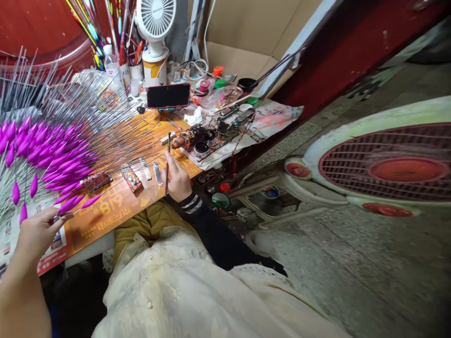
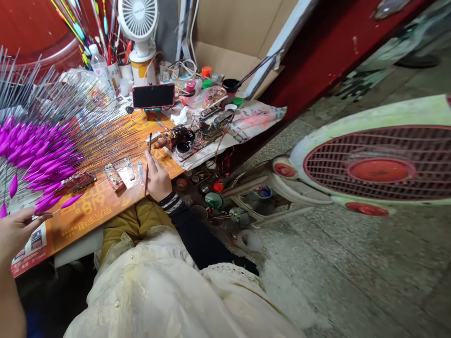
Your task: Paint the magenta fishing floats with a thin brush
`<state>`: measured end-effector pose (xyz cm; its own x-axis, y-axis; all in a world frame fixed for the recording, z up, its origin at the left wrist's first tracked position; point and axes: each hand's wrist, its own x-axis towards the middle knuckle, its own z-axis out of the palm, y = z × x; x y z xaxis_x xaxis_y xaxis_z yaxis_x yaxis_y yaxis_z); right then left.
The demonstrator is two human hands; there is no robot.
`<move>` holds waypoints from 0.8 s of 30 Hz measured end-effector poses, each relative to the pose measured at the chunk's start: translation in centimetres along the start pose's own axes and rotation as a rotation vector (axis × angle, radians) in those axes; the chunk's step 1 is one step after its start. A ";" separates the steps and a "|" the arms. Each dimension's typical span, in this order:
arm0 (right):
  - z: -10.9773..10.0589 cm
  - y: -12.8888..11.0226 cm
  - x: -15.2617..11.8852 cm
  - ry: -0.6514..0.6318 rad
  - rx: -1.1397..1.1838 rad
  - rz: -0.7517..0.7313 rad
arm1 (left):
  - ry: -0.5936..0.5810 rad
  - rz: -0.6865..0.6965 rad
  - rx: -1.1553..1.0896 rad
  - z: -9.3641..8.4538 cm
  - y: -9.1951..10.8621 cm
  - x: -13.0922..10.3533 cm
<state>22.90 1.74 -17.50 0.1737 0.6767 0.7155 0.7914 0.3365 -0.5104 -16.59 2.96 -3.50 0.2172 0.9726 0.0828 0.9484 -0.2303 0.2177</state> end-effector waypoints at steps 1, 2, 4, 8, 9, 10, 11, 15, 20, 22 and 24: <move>-0.1 -0.1 -0.3 0.030 0.014 -0.003 | -0.008 0.009 0.002 0.2 0.0 0.0; -0.3 -0.2 -0.7 0.069 0.033 0.002 | -0.015 0.017 -0.003 0.4 -0.1 0.1; -0.7 -0.6 -1.8 0.173 0.082 0.016 | -0.032 0.031 -0.027 0.7 -0.3 0.0; -1.5 -2.3 -4.9 0.292 0.195 -0.120 | -0.070 0.040 -0.050 1.0 -0.3 -0.2; -1.5 -2.9 -5.6 0.244 0.240 -0.209 | -0.075 0.036 -0.054 1.1 -0.2 -0.2; -1.3 -3.7 -6.2 0.178 0.285 -0.298 | -0.076 0.034 -0.062 1.1 -0.1 -0.3; -0.9 -4.5 -6.7 0.110 0.326 -0.375 | -0.076 0.034 -0.072 1.1 0.0 -0.3; 1.7 -7.7 -7.8 -0.029 0.376 -0.498 | -0.061 0.060 -0.099 1.2 0.3 -0.6; 4.1 -9.8 -8.2 -0.035 0.385 -0.464 | -0.072 0.088 -0.117 1.3 0.3 -0.8; 4.3 -10.0 -8.3 -0.045 0.379 -0.444 | -0.074 0.096 -0.136 1.3 0.3 -0.8; 4.2 -10.1 -8.4 -0.065 0.373 -0.434 | -0.069 0.107 -0.145 1.3 0.4 -0.8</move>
<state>10.98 -4.55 -20.37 -0.1670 0.4598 0.8722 0.5200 0.7926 -0.3183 -16.12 2.11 -4.78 0.3352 0.9410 0.0470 0.8770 -0.3298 0.3494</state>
